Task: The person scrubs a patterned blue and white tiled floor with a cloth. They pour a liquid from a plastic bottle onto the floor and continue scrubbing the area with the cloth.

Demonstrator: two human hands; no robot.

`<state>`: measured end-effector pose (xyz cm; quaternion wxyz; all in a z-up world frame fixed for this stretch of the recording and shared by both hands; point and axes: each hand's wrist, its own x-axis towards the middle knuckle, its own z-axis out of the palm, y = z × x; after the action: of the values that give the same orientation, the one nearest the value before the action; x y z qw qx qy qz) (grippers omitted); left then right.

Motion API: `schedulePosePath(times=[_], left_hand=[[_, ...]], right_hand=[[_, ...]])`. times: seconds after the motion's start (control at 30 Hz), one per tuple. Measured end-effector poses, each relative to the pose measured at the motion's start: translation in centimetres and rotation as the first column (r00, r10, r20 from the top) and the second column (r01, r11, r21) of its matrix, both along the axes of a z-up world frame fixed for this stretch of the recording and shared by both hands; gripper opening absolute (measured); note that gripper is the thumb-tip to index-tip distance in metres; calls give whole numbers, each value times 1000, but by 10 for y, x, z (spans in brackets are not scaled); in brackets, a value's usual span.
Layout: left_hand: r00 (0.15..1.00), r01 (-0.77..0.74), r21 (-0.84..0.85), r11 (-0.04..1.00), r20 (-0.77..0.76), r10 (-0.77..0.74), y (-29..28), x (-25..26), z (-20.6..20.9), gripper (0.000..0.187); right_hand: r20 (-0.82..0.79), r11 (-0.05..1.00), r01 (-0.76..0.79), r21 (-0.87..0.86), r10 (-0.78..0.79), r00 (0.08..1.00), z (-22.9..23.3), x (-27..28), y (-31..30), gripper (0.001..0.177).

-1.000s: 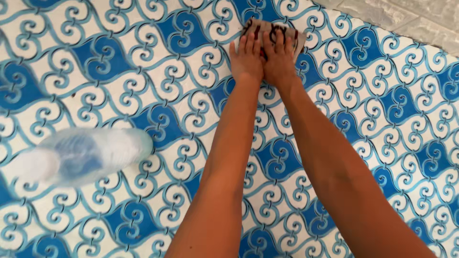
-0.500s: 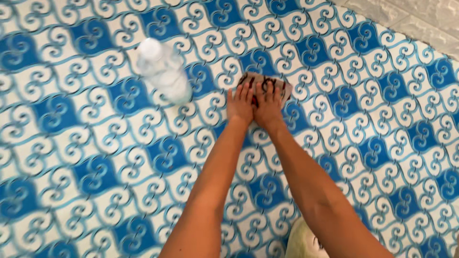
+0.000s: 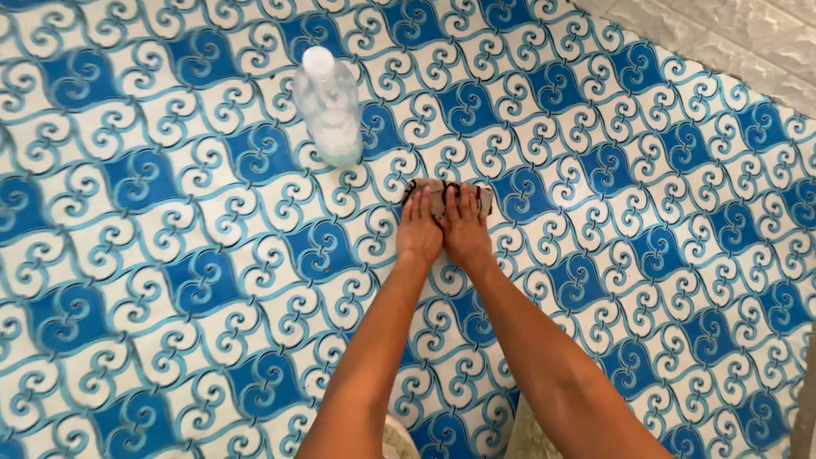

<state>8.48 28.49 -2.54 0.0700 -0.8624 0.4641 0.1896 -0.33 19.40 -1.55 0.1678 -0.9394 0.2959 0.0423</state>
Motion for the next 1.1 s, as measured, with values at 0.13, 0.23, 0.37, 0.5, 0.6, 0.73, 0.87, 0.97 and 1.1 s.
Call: schedulePosePath(times=[0.13, 0.23, 0.37, 0.5, 0.6, 0.73, 0.87, 0.97, 1.1], left_hand=[[994, -85, -243, 966, 50, 100, -11, 10, -40, 64], [994, -109, -202, 973, -12, 109, -30, 21, -39, 63], [982, -167, -149, 975, -109, 152, -70, 60, -18, 60], [987, -147, -148, 978, -84, 136, -79, 72, -21, 62], [992, -122, -140, 983, -41, 117, -83, 73, -19, 64], [987, -141, -106, 984, -94, 132, -81, 75, -4, 63], [983, -148, -85, 985, -124, 136, -68, 62, -2, 63], [995, -91, -125, 988, -42, 86, -49, 55, -6, 63], [995, -104, -182, 978, -23, 102, -43, 48, -12, 63]], right_hand=[[9, 996, -5, -90, 5, 1000, -23, 11, -7, 70], [41, 998, -8, -65, 11, 999, -27, 31, -32, 68], [4, 999, 9, -31, -9, 1000, -19, 66, -61, 69], [25, 999, 19, -37, -19, 1000, -22, 77, -71, 70], [-13, 1000, -9, -24, 9, 1000, -21, 80, -77, 70], [-36, 1000, -5, -25, 4, 999, -21, 81, -77, 69], [-22, 1000, -11, -8, 11, 1000, -23, 68, -67, 69], [57, 1000, 6, -17, -5, 998, -19, 56, -47, 66], [177, 996, 10, -85, 5, 984, -15, 40, -23, 60]])
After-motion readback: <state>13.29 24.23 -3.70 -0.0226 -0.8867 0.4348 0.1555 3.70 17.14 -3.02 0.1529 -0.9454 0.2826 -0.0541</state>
